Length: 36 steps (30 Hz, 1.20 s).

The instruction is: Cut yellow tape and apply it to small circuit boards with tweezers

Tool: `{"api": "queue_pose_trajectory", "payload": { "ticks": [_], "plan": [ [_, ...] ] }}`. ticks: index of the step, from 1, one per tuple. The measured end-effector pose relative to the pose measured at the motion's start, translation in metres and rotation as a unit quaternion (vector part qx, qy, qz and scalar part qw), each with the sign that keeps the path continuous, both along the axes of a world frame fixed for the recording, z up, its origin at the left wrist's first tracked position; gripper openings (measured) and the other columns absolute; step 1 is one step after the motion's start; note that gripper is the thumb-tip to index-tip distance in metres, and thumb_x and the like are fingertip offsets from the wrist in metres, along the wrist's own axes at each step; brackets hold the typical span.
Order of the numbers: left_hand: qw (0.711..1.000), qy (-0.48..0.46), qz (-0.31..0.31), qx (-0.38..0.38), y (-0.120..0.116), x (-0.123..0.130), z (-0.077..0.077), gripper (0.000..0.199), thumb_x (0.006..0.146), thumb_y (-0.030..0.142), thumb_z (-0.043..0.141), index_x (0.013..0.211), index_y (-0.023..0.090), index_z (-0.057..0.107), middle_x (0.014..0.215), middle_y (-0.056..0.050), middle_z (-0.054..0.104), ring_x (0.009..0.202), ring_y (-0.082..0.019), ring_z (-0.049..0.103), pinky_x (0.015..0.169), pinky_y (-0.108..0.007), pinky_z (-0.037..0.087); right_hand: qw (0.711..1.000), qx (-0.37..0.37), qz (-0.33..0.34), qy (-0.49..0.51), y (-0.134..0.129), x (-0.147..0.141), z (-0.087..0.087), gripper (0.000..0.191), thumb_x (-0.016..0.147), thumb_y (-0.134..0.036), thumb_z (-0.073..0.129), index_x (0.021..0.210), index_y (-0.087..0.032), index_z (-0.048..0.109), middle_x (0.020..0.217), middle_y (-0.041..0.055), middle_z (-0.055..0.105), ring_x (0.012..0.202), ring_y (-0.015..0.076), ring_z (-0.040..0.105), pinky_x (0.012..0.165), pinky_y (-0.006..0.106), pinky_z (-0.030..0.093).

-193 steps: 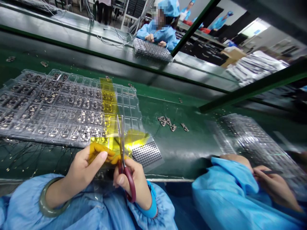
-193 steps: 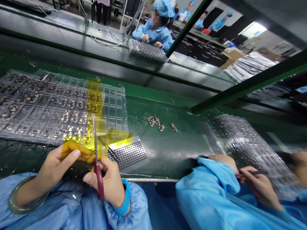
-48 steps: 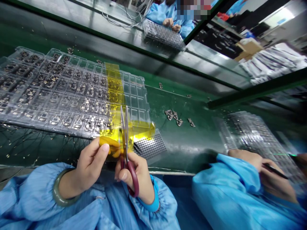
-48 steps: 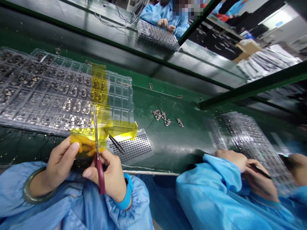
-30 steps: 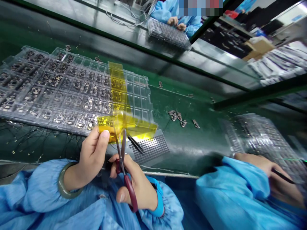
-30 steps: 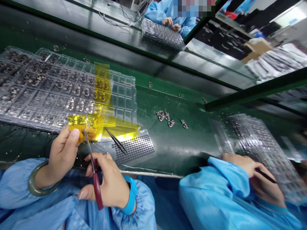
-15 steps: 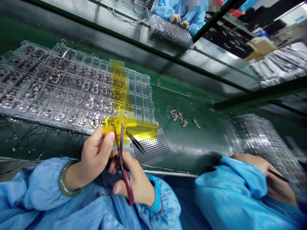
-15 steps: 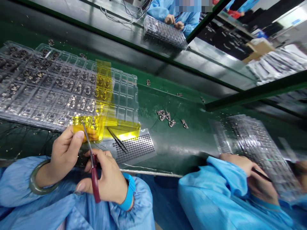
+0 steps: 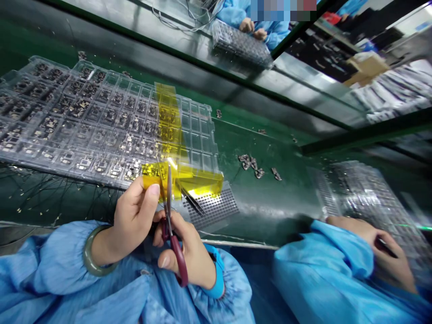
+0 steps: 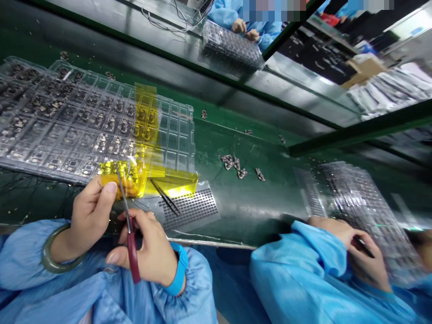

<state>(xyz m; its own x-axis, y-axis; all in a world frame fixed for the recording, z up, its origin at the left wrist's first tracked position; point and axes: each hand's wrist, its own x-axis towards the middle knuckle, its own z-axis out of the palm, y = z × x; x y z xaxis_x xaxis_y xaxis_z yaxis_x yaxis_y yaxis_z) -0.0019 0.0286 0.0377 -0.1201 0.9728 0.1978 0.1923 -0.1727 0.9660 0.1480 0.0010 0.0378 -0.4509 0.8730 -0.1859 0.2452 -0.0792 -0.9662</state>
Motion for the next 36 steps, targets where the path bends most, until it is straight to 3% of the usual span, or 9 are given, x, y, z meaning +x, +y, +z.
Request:
{"api": "queue_pose_trajectory", "payload": {
  "ticks": [5, 12, 21, 36],
  "plan": [
    [1.000, 0.011, 0.004, 0.003, 0.0023, -0.0010, -0.0023, 0.026, 0.098, 0.029, 0.045, 0.075, 0.021, 0.050, 0.058, 0.006, 0.051, 0.049, -0.009, 0.048, 0.049, -0.020, 0.041, 0.999, -0.023, -0.046, 0.001, -0.0015, -0.0009, -0.0001, 0.074, 0.062, -0.082, 0.068, 0.095, -0.016, 0.065, 0.056, 0.0003, 0.062, 0.056, 0.0163, 0.053, 0.057, 0.028, 0.043],
    [1.000, -0.012, -0.004, -0.022, 0.0011, 0.0019, -0.0010, 0.031, 0.098, 0.035, 0.046, 0.070, 0.022, 0.044, 0.054, 0.006, 0.045, 0.051, -0.012, 0.049, 0.052, -0.023, 0.043, 0.996, -0.056, -0.070, 0.025, -0.0008, -0.0039, 0.0013, 0.079, 0.060, -0.084, 0.066, 0.099, -0.015, 0.066, 0.059, 0.0008, 0.061, 0.052, 0.0135, 0.049, 0.050, 0.025, 0.041],
    [0.998, -0.031, -0.005, -0.053, -0.0008, 0.0026, -0.0023, 0.037, 0.097, 0.043, 0.048, 0.067, 0.023, 0.042, 0.052, 0.006, 0.042, 0.053, -0.013, 0.051, 0.052, -0.023, 0.045, 0.994, -0.067, -0.070, 0.044, 0.0008, -0.0017, 0.0028, 0.068, 0.061, -0.075, 0.075, 0.092, -0.015, 0.067, 0.055, -0.0023, 0.057, 0.049, 0.0111, 0.046, 0.047, 0.023, 0.038],
    [0.995, -0.076, -0.051, -0.045, -0.0046, 0.0043, -0.0031, 0.027, 0.099, 0.036, 0.046, 0.077, 0.022, 0.052, 0.060, 0.004, 0.055, 0.049, -0.011, 0.051, 0.053, -0.022, 0.047, 0.990, -0.086, -0.084, 0.067, 0.0007, -0.0041, 0.0023, 0.073, 0.059, -0.078, 0.073, 0.094, -0.014, 0.066, 0.056, -0.0014, 0.058, 0.049, 0.0109, 0.046, 0.045, 0.022, 0.036]
  ]
}}
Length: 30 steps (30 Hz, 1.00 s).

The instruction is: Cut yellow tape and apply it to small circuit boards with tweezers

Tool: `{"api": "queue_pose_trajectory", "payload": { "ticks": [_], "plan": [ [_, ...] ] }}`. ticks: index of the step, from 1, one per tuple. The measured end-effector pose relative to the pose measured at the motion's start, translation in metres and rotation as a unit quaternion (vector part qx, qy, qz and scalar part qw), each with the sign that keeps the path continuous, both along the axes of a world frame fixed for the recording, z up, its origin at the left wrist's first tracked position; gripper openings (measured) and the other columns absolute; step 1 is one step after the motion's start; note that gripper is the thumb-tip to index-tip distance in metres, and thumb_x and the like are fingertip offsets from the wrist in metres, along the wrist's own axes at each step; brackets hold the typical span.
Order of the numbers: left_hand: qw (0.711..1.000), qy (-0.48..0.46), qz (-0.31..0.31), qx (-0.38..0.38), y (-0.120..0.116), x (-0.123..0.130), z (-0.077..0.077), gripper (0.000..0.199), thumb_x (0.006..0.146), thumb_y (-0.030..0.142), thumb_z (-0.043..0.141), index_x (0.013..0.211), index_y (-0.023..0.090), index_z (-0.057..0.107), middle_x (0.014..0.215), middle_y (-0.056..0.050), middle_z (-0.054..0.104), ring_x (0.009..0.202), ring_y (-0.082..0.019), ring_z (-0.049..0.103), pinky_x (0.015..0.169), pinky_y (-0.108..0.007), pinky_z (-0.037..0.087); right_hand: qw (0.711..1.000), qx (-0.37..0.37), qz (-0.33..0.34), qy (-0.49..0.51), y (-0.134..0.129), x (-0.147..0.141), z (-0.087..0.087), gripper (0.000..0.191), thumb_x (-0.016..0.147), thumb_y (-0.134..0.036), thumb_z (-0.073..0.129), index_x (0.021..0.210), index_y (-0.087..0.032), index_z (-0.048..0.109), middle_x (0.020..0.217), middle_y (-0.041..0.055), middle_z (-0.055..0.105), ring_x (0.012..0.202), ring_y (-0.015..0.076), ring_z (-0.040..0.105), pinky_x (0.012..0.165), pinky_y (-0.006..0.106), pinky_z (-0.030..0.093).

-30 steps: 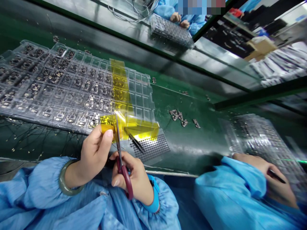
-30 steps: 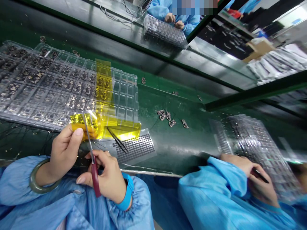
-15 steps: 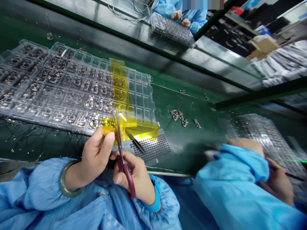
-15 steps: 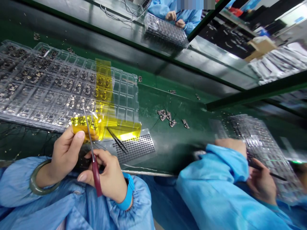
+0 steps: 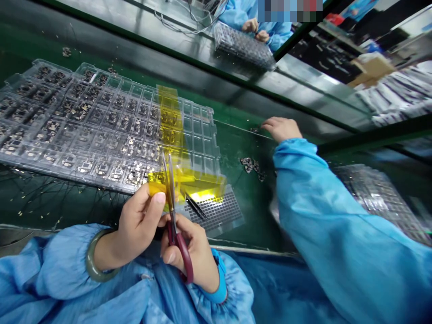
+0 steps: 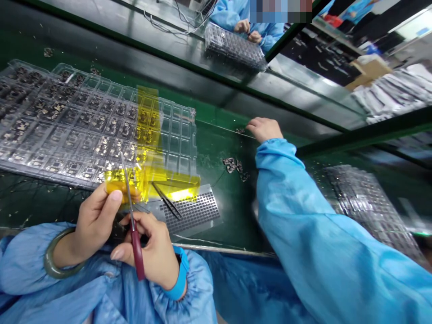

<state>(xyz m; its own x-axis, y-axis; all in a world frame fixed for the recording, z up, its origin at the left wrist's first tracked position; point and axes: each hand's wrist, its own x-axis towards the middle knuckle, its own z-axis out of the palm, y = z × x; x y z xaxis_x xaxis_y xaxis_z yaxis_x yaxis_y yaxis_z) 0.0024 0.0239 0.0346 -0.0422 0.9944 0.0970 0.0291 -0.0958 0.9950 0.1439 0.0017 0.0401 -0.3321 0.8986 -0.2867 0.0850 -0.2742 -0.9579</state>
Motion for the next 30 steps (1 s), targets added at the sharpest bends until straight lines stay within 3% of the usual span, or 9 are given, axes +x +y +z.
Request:
{"api": "queue_pose_trajectory", "payload": {
  "ticks": [5, 12, 18, 30],
  "plan": [
    [1.000, 0.010, -0.021, 0.005, -0.0034, 0.0010, -0.0024, 0.026, 0.099, 0.037, 0.046, 0.079, 0.021, 0.054, 0.056, 0.004, 0.050, 0.051, -0.012, 0.049, 0.052, -0.022, 0.046, 0.999, 0.012, -0.007, 0.032, 0.0033, -0.0038, 0.0030, 0.076, 0.060, -0.081, 0.070, 0.095, -0.014, 0.066, 0.059, -0.0013, 0.057, 0.052, 0.0120, 0.047, 0.047, 0.024, 0.037],
    [1.000, 0.006, -0.013, 0.016, -0.0033, 0.0012, -0.0024, 0.028, 0.098, 0.037, 0.047, 0.077, 0.020, 0.055, 0.064, 0.001, 0.057, 0.057, -0.012, 0.052, 0.051, -0.021, 0.045, 0.999, -0.015, -0.016, 0.025, 0.0022, -0.0033, 0.0037, 0.076, 0.058, -0.079, 0.074, 0.096, -0.013, 0.067, 0.058, -0.0032, 0.055, 0.048, 0.0102, 0.044, 0.045, 0.023, 0.034],
    [0.999, -0.009, -0.033, 0.002, -0.0058, 0.0012, -0.0019, 0.029, 0.098, 0.037, 0.048, 0.074, 0.021, 0.054, 0.058, 0.003, 0.054, 0.051, -0.012, 0.050, 0.050, -0.022, 0.045, 0.997, -0.016, -0.033, 0.062, 0.0033, -0.0076, 0.0033, 0.071, 0.056, -0.078, 0.075, 0.084, -0.015, 0.064, 0.057, -0.0034, 0.053, 0.049, 0.0102, 0.042, 0.047, 0.024, 0.034],
    [0.998, -0.033, -0.043, -0.014, -0.0066, 0.0024, -0.0014, 0.030, 0.098, 0.041, 0.047, 0.075, 0.022, 0.054, 0.055, 0.003, 0.053, 0.047, -0.012, 0.050, 0.052, -0.024, 0.050, 0.999, 0.003, -0.034, 0.016, 0.0042, -0.0054, 0.0022, 0.067, 0.056, -0.080, 0.073, 0.074, -0.017, 0.059, 0.059, -0.0027, 0.051, 0.051, 0.0108, 0.043, 0.046, 0.023, 0.035]
  ]
}}
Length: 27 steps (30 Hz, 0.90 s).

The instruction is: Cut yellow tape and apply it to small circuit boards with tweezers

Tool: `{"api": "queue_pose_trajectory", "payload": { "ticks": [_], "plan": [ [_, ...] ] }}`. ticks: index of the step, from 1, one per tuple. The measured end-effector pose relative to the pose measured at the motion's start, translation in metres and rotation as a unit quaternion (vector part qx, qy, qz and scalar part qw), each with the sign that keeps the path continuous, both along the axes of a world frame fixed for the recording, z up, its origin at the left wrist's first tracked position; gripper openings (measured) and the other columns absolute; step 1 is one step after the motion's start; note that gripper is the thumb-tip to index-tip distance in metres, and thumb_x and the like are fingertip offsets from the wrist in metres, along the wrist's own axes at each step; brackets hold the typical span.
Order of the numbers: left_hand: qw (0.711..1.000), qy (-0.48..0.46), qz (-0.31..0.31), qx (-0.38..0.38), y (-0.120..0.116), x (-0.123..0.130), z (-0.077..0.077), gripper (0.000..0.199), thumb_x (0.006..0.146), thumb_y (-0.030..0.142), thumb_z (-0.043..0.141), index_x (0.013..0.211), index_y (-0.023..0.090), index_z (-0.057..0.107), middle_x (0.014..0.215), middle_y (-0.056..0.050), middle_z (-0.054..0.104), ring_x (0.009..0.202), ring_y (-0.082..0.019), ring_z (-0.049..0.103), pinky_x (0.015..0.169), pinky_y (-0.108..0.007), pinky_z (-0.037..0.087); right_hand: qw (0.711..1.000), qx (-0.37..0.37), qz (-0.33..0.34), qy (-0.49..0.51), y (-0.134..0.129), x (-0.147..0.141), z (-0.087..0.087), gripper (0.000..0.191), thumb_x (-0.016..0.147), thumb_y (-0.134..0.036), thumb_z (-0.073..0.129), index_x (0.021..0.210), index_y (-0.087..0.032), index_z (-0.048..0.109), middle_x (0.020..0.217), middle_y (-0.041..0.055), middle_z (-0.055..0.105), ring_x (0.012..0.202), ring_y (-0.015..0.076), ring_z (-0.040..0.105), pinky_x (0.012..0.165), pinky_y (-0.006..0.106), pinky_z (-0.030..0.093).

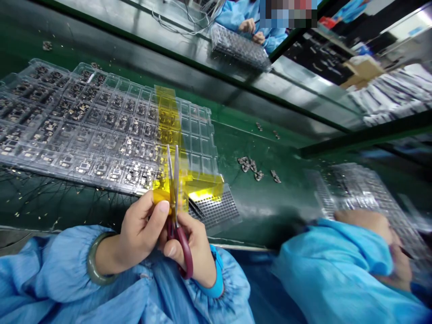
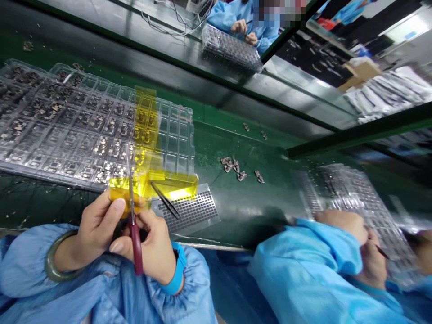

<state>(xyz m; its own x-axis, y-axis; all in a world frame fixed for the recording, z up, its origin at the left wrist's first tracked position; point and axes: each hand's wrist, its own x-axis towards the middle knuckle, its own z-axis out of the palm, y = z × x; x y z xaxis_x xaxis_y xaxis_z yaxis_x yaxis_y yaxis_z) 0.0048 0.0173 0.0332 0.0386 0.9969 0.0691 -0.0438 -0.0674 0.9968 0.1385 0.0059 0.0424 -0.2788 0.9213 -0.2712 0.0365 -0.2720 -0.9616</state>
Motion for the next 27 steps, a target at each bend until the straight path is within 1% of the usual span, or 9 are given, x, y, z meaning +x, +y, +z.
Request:
{"api": "queue_pose_trajectory", "payload": {
  "ticks": [3, 7, 12, 16, 18, 21, 23, 27],
  "plan": [
    [0.999, 0.021, 0.003, 0.024, 0.000, -0.001, 0.000, 0.026, 0.099, 0.037, 0.046, 0.081, 0.021, 0.057, 0.059, 0.003, 0.054, 0.053, -0.012, 0.054, 0.052, -0.022, 0.048, 1.000, 0.024, 0.005, -0.004, 0.002, 0.001, -0.004, 0.065, 0.057, -0.077, 0.076, 0.071, -0.016, 0.059, 0.058, -0.0029, 0.048, 0.052, 0.0106, 0.041, 0.046, 0.023, 0.035],
    [0.999, 0.031, 0.004, 0.045, 0.001, -0.002, 0.000, 0.022, 0.099, 0.031, 0.045, 0.084, 0.021, 0.057, 0.064, 0.002, 0.058, 0.057, -0.011, 0.055, 0.054, -0.020, 0.048, 1.000, 0.021, -0.006, -0.001, 0.002, 0.002, -0.004, 0.063, 0.052, -0.073, 0.082, 0.067, -0.017, 0.058, 0.057, -0.0034, 0.048, 0.052, 0.0100, 0.039, 0.045, 0.022, 0.033],
    [0.999, 0.029, -0.011, 0.032, 0.002, -0.004, -0.001, 0.027, 0.099, 0.031, 0.046, 0.076, 0.021, 0.054, 0.062, 0.003, 0.055, 0.056, -0.011, 0.054, 0.055, -0.020, 0.047, 1.000, -0.012, -0.015, 0.018, 0.000, 0.002, 0.001, 0.062, 0.054, -0.070, 0.083, 0.073, -0.016, 0.059, 0.057, -0.0038, 0.052, 0.050, 0.0096, 0.042, 0.045, 0.022, 0.033],
    [0.999, 0.047, -0.008, 0.023, 0.002, -0.007, -0.002, 0.028, 0.098, 0.033, 0.047, 0.075, 0.020, 0.054, 0.070, 0.000, 0.061, 0.063, -0.012, 0.057, 0.055, -0.021, 0.047, 1.000, -0.013, -0.012, 0.021, 0.000, 0.003, 0.000, 0.058, 0.054, -0.063, 0.087, 0.071, -0.016, 0.058, 0.056, -0.0036, 0.053, 0.050, 0.0092, 0.042, 0.046, 0.022, 0.032],
    [0.998, 0.050, -0.009, 0.022, 0.002, -0.007, -0.003, 0.029, 0.099, 0.035, 0.047, 0.075, 0.020, 0.054, 0.070, 0.000, 0.061, 0.065, -0.013, 0.057, 0.056, -0.021, 0.047, 1.000, -0.012, -0.011, 0.022, 0.000, 0.004, -0.001, 0.058, 0.054, -0.063, 0.087, 0.073, -0.016, 0.059, 0.056, -0.0037, 0.054, 0.049, 0.0089, 0.041, 0.046, 0.022, 0.031],
    [0.999, 0.042, -0.016, 0.019, 0.001, -0.007, -0.006, 0.028, 0.099, 0.034, 0.046, 0.077, 0.020, 0.054, 0.066, 0.001, 0.056, 0.061, -0.012, 0.053, 0.056, -0.021, 0.045, 1.000, -0.007, -0.015, 0.020, -0.001, 0.006, -0.002, 0.058, 0.054, -0.063, 0.087, 0.075, -0.015, 0.061, 0.056, -0.0044, 0.053, 0.049, 0.0089, 0.041, 0.047, 0.022, 0.032],
    [0.999, 0.024, -0.024, 0.017, 0.000, -0.009, -0.008, 0.028, 0.101, 0.034, 0.043, 0.080, 0.020, 0.055, 0.067, 0.001, 0.055, 0.061, -0.012, 0.052, 0.058, -0.023, 0.045, 1.000, -0.006, -0.011, 0.018, -0.001, 0.006, -0.002, 0.060, 0.055, -0.066, 0.085, 0.078, -0.016, 0.061, 0.056, -0.0048, 0.052, 0.049, 0.0094, 0.043, 0.047, 0.023, 0.033],
    [0.998, -0.027, -0.051, 0.026, 0.001, -0.016, -0.008, 0.035, 0.103, 0.036, 0.031, 0.085, 0.020, 0.056, 0.078, -0.004, 0.058, 0.071, -0.016, 0.055, 0.068, -0.029, 0.048, 1.000, 0.001, 0.008, 0.021, -0.003, 0.007, -0.005, 0.066, 0.061, -0.076, 0.074, 0.084, -0.016, 0.061, 0.055, -0.0039, 0.055, 0.046, 0.0101, 0.045, 0.047, 0.024, 0.032]
  ]
}}
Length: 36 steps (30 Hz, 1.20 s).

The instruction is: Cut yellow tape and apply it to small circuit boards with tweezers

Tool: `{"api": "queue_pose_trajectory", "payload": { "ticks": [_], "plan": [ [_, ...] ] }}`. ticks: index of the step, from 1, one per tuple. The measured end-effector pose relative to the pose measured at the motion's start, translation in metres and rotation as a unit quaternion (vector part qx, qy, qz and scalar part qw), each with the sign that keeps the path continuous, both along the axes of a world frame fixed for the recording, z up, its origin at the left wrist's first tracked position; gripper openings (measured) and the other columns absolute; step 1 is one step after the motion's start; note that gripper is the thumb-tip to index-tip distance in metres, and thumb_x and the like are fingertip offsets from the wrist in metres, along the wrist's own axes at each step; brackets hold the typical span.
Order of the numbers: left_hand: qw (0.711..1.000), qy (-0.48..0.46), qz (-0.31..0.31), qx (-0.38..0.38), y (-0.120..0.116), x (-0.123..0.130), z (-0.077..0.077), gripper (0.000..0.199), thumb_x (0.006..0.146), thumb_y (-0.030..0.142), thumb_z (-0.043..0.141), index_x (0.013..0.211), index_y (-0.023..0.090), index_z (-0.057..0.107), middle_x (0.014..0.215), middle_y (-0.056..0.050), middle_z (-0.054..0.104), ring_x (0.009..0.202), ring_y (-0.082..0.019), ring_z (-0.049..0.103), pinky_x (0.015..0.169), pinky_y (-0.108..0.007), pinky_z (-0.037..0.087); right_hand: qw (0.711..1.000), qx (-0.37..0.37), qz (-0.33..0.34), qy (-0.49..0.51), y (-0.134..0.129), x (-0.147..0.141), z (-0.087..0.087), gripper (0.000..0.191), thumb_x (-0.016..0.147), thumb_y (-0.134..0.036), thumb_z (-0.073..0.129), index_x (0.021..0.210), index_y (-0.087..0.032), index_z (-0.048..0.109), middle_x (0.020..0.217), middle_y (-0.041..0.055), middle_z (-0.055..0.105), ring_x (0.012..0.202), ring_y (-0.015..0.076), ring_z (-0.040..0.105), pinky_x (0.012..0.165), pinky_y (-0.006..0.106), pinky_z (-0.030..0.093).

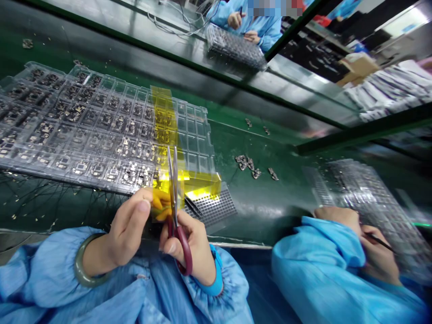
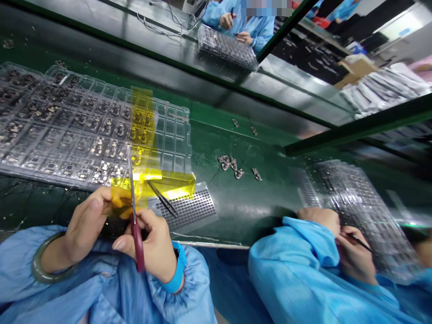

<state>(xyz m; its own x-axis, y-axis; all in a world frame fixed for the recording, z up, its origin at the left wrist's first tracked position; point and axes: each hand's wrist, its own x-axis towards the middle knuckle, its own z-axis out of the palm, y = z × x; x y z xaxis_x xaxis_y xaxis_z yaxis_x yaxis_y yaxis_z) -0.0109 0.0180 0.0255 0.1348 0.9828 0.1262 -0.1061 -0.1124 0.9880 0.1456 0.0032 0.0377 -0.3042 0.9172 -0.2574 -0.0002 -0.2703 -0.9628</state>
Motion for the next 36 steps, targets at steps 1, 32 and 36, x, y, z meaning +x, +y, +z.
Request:
{"api": "queue_pose_trajectory", "payload": {
  "ticks": [1, 32, 36],
  "plan": [
    [1.000, 0.003, -0.002, 0.005, 0.001, -0.002, 0.001, 0.033, 0.103, 0.035, 0.033, 0.084, 0.020, 0.055, 0.078, -0.004, 0.058, 0.071, -0.016, 0.055, 0.068, -0.028, 0.048, 1.000, 0.004, 0.003, 0.002, 0.000, 0.000, 0.000, 0.066, 0.062, -0.077, 0.073, 0.085, -0.016, 0.061, 0.055, -0.0037, 0.056, 0.046, 0.0101, 0.045, 0.047, 0.024, 0.032],
    [0.994, 0.017, 0.102, 0.042, 0.010, 0.005, 0.008, 0.025, 0.103, 0.031, 0.042, 0.080, 0.022, 0.045, 0.055, 0.010, 0.033, 0.040, -0.004, 0.028, 0.036, -0.013, 0.026, 0.980, 0.133, 0.107, -0.106, -0.002, -0.006, -0.003, 0.085, 0.063, -0.090, 0.055, 0.105, -0.016, 0.061, 0.074, 0.0054, 0.068, 0.066, 0.0199, 0.060, 0.067, 0.034, 0.049],
    [0.994, 0.015, 0.103, 0.041, 0.010, 0.007, 0.011, 0.026, 0.103, 0.031, 0.040, 0.079, 0.022, 0.044, 0.051, 0.011, 0.037, 0.036, -0.003, 0.034, 0.035, -0.014, 0.027, 0.979, 0.129, 0.107, -0.112, -0.002, -0.007, -0.002, 0.085, 0.063, -0.090, 0.055, 0.106, -0.017, 0.061, 0.075, 0.0047, 0.068, 0.067, 0.0199, 0.061, 0.069, 0.034, 0.050]
  ]
}}
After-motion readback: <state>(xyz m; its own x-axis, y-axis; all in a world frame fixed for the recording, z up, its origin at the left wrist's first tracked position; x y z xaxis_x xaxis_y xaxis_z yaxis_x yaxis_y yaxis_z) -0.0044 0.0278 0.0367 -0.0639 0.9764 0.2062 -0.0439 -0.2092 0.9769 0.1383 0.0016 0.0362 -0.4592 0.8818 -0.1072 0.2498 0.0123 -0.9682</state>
